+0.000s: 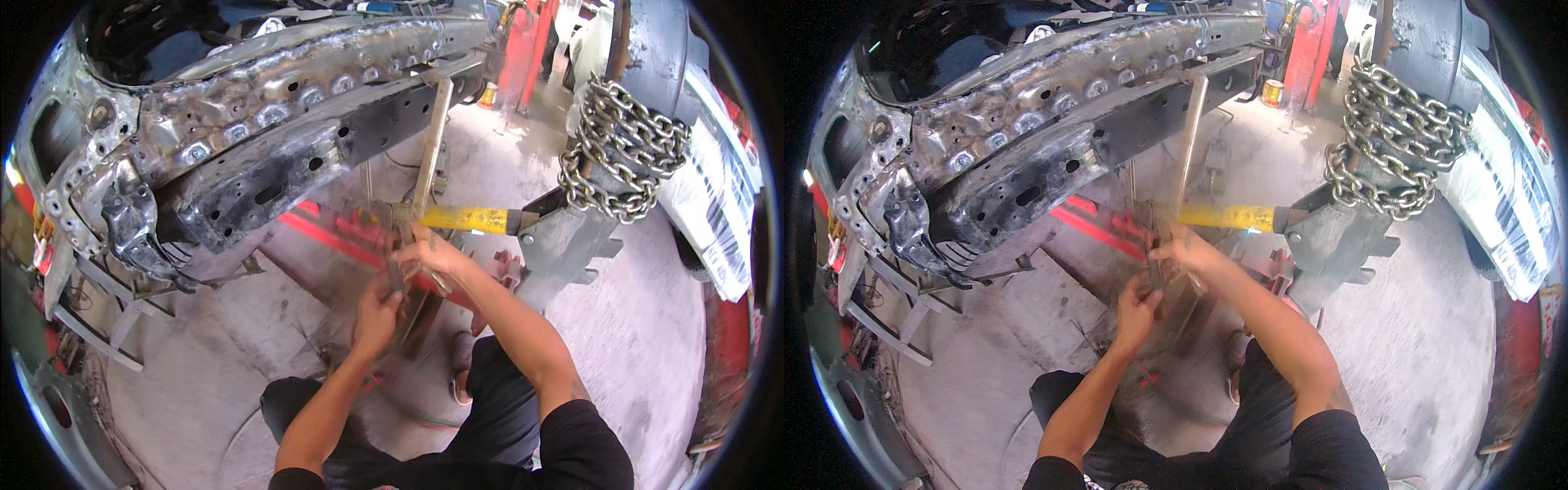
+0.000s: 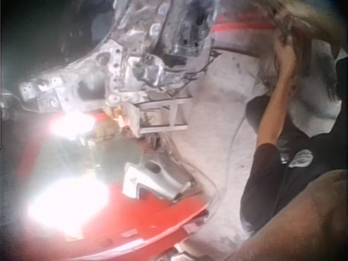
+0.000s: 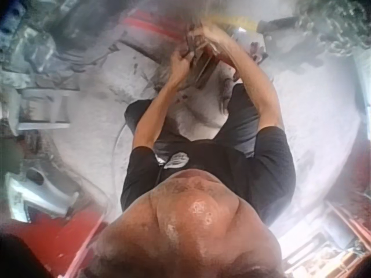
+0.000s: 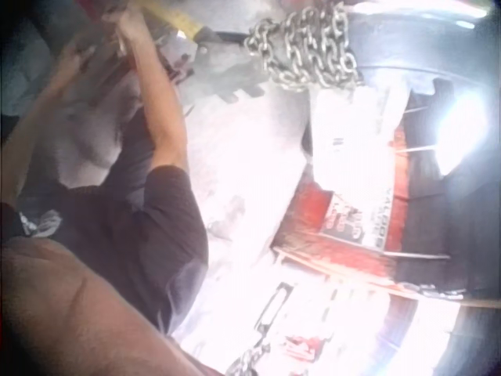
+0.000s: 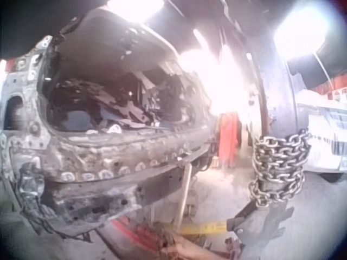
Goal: The person welds a car frame using a welding torch and filler rod, then uses a hammer to tap the welds. The person repeats this process on different sections of the frame.
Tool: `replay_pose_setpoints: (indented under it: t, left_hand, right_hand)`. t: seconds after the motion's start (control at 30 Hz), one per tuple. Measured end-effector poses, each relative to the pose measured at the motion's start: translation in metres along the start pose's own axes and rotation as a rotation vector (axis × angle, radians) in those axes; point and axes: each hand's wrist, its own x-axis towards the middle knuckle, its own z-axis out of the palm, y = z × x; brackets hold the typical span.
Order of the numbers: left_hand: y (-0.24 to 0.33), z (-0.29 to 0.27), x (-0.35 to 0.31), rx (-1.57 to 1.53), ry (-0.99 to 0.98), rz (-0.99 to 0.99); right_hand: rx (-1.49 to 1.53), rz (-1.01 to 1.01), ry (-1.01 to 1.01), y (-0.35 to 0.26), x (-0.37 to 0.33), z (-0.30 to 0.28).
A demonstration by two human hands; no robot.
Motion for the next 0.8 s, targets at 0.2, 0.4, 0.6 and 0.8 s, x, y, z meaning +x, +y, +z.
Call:
replay_pose_setpoints:
  t: [0.2, 0.4, 0.6, 0.8]
  left_hand:
    - [-0.006, -0.004, 0.006, -0.018, 0.044, 0.013]
    - [-0.005, -0.003, 0.011, -0.023, 0.032, -0.015]
    - [-0.019, -0.003, 0.021, -0.023, 0.009, 0.022]
    - [-0.038, -0.022, 0.01, 0.053, 0.08, -0.004]
  right_hand:
    - [0.026, 0.008, -0.001, -0.003, 0.004, 0.002]
    - [0.061, 0.025, -0.019, -0.002, 0.008, -0.003]
    - [0.007, -0.103, -0.025, 0.014, 0.023, -0.01]
    - [-0.121, -0.083, 0.061, 0.026, 0.024, 0.001]
